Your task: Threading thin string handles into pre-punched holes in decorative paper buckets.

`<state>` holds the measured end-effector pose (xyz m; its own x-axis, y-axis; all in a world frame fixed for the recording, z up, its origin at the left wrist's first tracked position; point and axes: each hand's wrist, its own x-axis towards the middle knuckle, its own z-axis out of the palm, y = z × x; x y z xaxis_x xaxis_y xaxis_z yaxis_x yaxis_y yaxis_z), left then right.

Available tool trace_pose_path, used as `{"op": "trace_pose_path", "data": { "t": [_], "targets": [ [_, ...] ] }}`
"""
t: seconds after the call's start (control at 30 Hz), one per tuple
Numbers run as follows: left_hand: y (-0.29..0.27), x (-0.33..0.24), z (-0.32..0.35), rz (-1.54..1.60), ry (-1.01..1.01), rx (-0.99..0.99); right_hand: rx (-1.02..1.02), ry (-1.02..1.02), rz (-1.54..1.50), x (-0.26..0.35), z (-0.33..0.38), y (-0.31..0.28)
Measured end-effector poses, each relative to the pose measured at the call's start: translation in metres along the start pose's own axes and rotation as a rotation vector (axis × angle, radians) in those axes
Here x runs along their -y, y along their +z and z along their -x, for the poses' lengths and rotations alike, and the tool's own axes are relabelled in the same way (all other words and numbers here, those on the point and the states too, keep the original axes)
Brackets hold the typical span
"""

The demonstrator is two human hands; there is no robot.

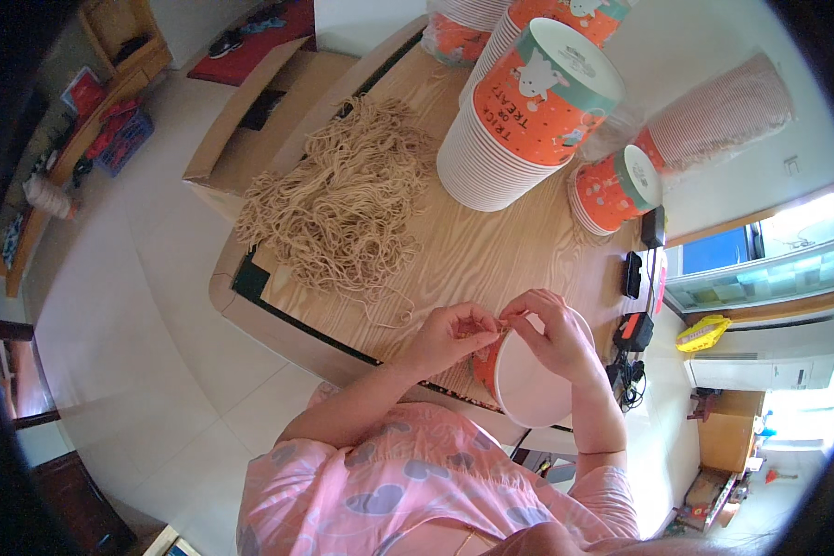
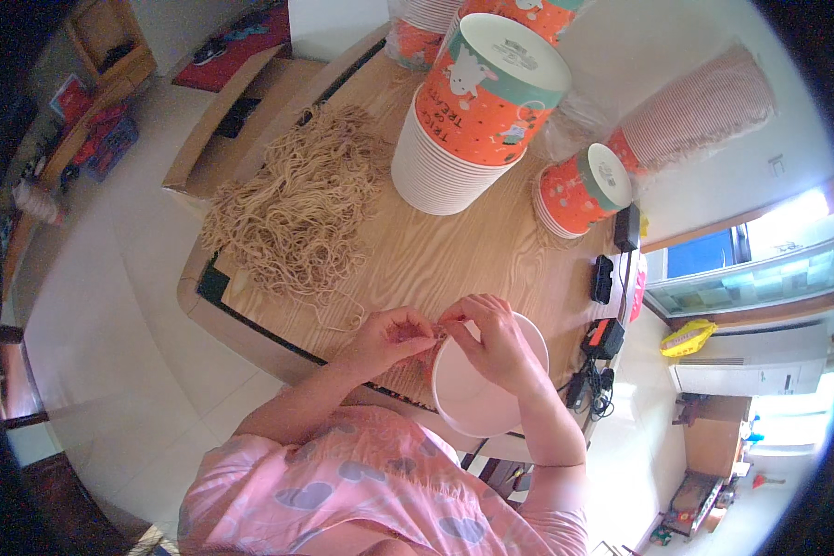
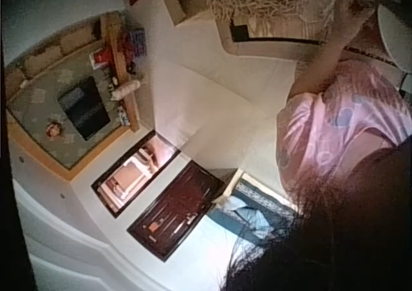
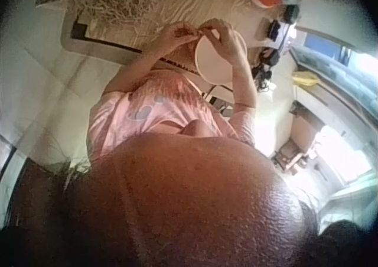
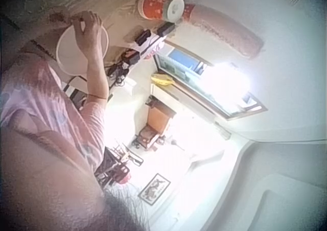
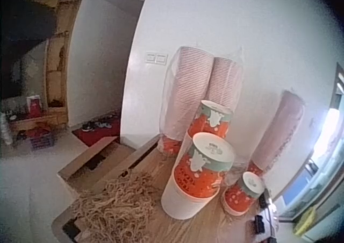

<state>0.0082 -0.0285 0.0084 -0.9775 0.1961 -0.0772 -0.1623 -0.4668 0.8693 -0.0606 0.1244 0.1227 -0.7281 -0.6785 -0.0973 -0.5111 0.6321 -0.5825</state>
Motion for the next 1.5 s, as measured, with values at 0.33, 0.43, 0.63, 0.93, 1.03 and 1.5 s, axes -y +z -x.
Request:
{"op": "trace_pose_path", "data": {
  "t": [0.33,0.43,0.63,0.93,1.03,1.5],
  "targets": [
    [-0.015,0.009,0.000,0.269,-0.147,-0.004,0.010,-0.007,0.015,-0.003,0.000,0.000],
    [-0.017,0.010,0.000,0.303,-0.131,-0.055,0.012,-0.001,0.018,-0.002,-0.001,0.001],
    [-0.010,-0.002,0.003,0.128,-0.118,-0.062,-0.002,-0.007,0.030,-0.004,-0.001,0.002],
    [-0.007,-0.003,0.000,-0.312,0.023,-0.026,-0.011,-0.016,0.037,-0.002,0.000,0.004],
    [-0.010,-0.006,0.002,-0.290,-0.030,-0.052,0.005,-0.028,0.047,-0.004,0.000,0.003],
    [-0.012,-0.011,0.009,0.009,-0.167,-0.037,0.218,-0.030,0.038,0.011,-0.007,-0.003]
  ]
}}
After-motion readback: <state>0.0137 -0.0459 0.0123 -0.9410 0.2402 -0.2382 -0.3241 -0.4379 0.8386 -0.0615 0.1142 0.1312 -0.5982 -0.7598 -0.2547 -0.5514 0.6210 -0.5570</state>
